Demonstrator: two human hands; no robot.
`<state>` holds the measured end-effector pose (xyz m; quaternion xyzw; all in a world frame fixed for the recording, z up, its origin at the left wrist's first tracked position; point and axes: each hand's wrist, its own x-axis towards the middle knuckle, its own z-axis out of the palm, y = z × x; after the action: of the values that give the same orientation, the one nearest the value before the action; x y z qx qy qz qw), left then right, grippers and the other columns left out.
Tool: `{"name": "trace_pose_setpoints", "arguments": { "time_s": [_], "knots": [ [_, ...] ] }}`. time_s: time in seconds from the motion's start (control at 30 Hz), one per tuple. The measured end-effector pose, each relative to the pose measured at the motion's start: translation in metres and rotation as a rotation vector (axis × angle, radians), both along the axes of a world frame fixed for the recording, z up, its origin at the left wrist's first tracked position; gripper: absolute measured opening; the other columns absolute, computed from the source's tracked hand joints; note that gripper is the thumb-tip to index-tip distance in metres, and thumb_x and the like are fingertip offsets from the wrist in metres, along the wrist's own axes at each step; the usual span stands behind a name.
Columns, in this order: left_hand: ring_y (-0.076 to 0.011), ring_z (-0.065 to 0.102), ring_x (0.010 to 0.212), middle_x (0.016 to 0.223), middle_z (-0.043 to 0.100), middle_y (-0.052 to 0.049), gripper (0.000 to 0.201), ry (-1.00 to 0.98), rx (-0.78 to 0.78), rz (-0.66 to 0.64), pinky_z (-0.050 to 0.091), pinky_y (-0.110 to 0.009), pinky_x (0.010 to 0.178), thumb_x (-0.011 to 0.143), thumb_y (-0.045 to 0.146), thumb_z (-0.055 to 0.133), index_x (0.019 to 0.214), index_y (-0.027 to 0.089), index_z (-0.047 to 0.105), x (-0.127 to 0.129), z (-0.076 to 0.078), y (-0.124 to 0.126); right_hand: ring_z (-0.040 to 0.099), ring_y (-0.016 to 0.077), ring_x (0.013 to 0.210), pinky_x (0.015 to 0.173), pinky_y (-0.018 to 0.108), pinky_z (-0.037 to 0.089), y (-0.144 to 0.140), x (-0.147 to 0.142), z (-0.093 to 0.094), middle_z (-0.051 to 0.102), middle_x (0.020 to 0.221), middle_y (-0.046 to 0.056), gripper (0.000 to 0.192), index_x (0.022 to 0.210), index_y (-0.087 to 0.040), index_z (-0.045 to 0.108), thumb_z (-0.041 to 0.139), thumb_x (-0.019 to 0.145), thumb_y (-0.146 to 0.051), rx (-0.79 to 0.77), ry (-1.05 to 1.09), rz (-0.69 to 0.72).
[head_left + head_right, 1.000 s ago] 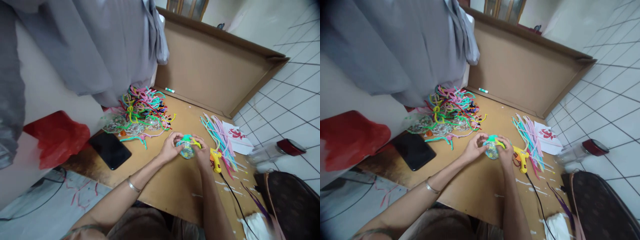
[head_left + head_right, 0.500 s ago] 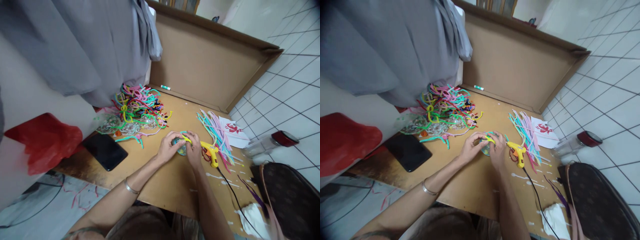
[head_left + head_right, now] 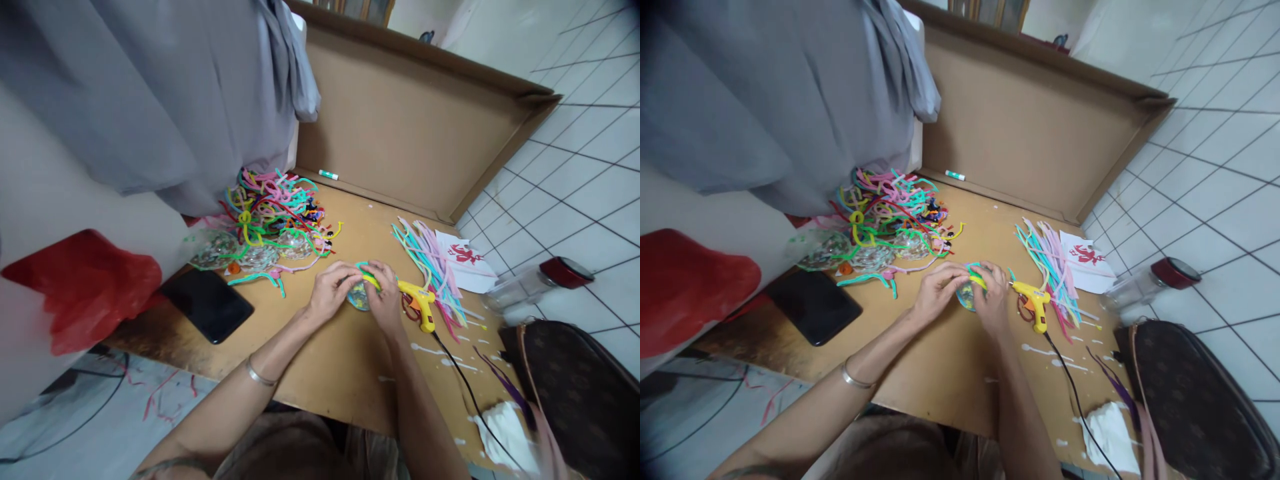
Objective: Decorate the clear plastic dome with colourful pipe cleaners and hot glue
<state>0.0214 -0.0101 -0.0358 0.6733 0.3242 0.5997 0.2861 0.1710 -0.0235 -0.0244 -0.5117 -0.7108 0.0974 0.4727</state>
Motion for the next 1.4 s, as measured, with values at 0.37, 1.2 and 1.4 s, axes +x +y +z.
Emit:
{"name": "trace_pose_setpoints", "arguments": {
  "time_s": [0.37, 1.2, 1.4],
  "knots": [
    [-0.0164, 0.064, 0.077, 0.082, 0.07, -0.005, 0.025, 0.021, -0.281, 0.07, 0.049, -0.028, 0.076, 0.089, 0.036, 0.052, 0.082, 0.016, 0.065, -0.003, -0.007, 0.004, 0.065, 0.0257, 0.106, 0.104, 0.045, 0.044, 0.01, 0.034, 0.001, 0.072, 0.104, 0.007, 0.034, 0.094, -0.022, 0.069, 0.072, 0.061, -0.026, -0.305, 0.95, 0.123],
    [-0.0131, 0.054, 0.063, 0.07, 0.056, 0.001, 0.031, -0.076, -0.387, 0.123, 0.048, -0.024, 0.06, 0.087, 0.049, 0.052, 0.084, 0.018, 0.053, -0.005, -0.007, 0.004, 0.063, 0.022, 0.105, 0.098, 0.038, 0.046, 0.008, 0.041, -0.002, 0.066, 0.106, 0.007, 0.025, 0.076, -0.02, 0.067, 0.081, 0.058, -0.032, -0.373, 0.706, 0.23],
    [-0.0113, 0.051, 0.059, 0.071, 0.053, 0.002, 0.021, -0.055, -0.34, 0.121, 0.045, -0.022, 0.057, 0.088, 0.038, 0.051, 0.091, 0.018, 0.056, -0.005, -0.01, 0.005, 0.064, 0.0208, 0.097, 0.09, 0.036, 0.05, 0.009, 0.041, -0.002, 0.068, 0.101, 0.007, 0.017, 0.076, -0.02, 0.068, 0.073, 0.068, -0.034, -0.321, 0.572, 0.177]
  ]
}}
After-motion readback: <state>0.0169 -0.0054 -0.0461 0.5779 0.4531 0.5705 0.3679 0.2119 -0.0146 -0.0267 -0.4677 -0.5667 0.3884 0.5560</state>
